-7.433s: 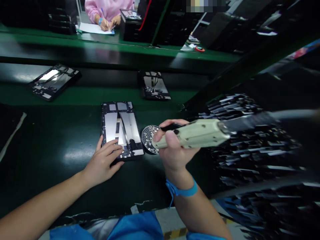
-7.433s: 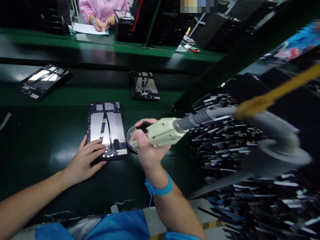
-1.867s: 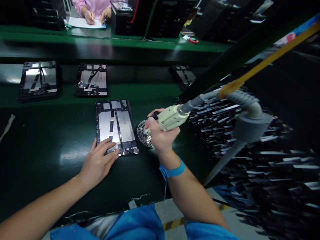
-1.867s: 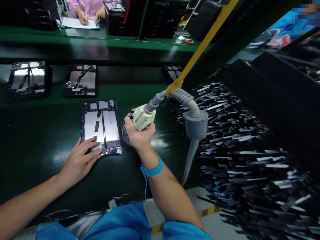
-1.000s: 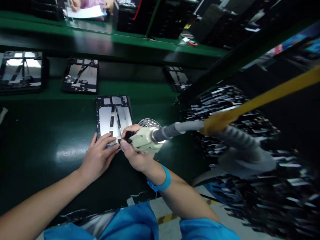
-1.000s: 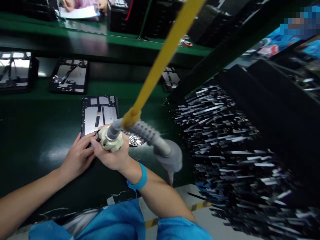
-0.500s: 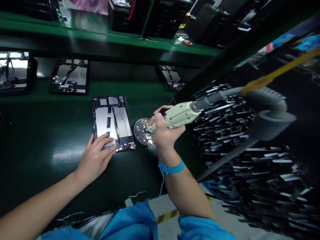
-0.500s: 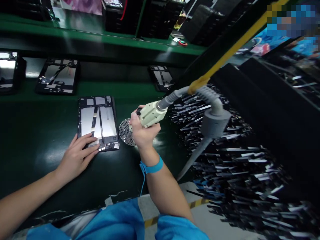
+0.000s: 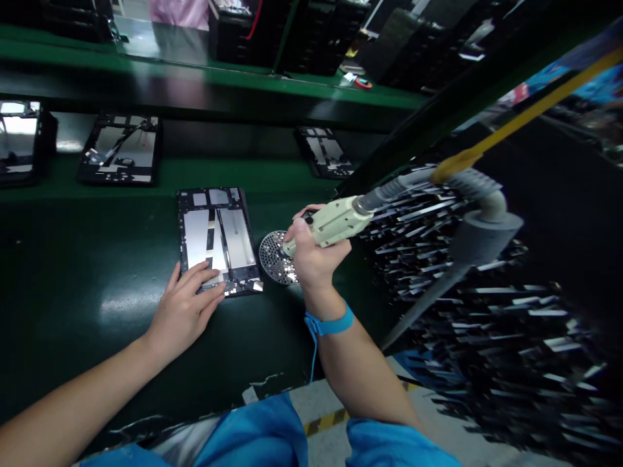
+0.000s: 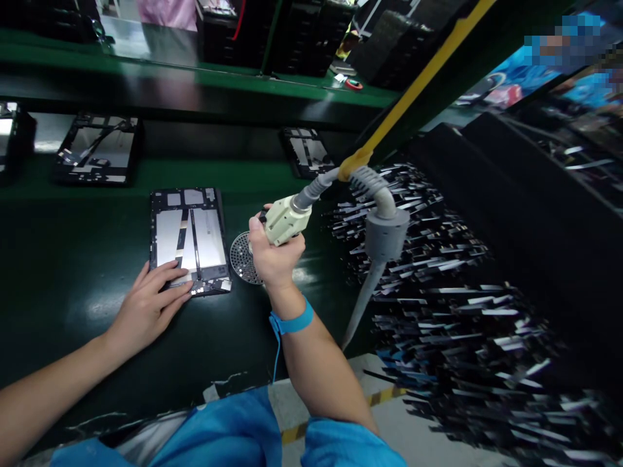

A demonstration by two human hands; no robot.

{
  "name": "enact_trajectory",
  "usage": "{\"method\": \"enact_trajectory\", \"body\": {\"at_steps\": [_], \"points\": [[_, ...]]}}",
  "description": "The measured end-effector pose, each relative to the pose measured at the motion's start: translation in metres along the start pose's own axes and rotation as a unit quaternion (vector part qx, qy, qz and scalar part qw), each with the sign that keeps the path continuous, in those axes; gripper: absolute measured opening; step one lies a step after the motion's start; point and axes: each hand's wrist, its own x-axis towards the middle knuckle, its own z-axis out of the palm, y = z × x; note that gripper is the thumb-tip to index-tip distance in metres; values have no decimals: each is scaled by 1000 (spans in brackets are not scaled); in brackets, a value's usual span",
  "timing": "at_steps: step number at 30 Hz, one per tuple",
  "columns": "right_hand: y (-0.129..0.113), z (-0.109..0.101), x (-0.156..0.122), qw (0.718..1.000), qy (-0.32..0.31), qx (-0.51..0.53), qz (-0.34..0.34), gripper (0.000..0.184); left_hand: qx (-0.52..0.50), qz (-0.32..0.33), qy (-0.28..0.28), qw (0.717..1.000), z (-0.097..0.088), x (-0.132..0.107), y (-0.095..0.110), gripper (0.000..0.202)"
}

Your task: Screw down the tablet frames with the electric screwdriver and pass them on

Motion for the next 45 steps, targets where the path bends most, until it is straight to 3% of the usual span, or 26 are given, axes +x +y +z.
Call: {"method": "enact_trajectory", "body": {"at_steps": [9, 14, 16, 19, 21, 24, 34, 40, 45], "points": [[7, -3, 1, 1000, -1, -20, 8, 21, -5, -6, 2, 1000, 1, 1, 0, 22], [-24, 7, -2, 999, 17, 43, -7, 15, -13, -23, 2, 1000, 2, 2, 3, 23], [-39, 16, -16, 996, -16, 86, 0, 15, -25, -27, -1, 999, 2, 3, 4, 25], [-51, 30, -44, 984, -124, 123, 22, 20, -41, -34, -14, 998, 0, 4, 3, 29], [-51, 35, -59, 974, -183, 128, 26, 23, -46, -38, -22, 998, -1, 4, 3, 32], [-46, 39, -70, 966, -221, 126, 33, 25, -52, -43, -24, 997, -1, 5, 3, 32], [-44, 41, -71, 959, -247, 134, 43, 24, -60, -49, -24, 997, -5, 8, 7, 31], [-43, 41, -71, 966, -208, 144, 42, 25, -68, -47, -12, 996, -1, 7, 5, 28], [-44, 42, -70, 964, -210, 159, 30, 26, -82, -54, 13, 995, 2, 6, 3, 22]]}}
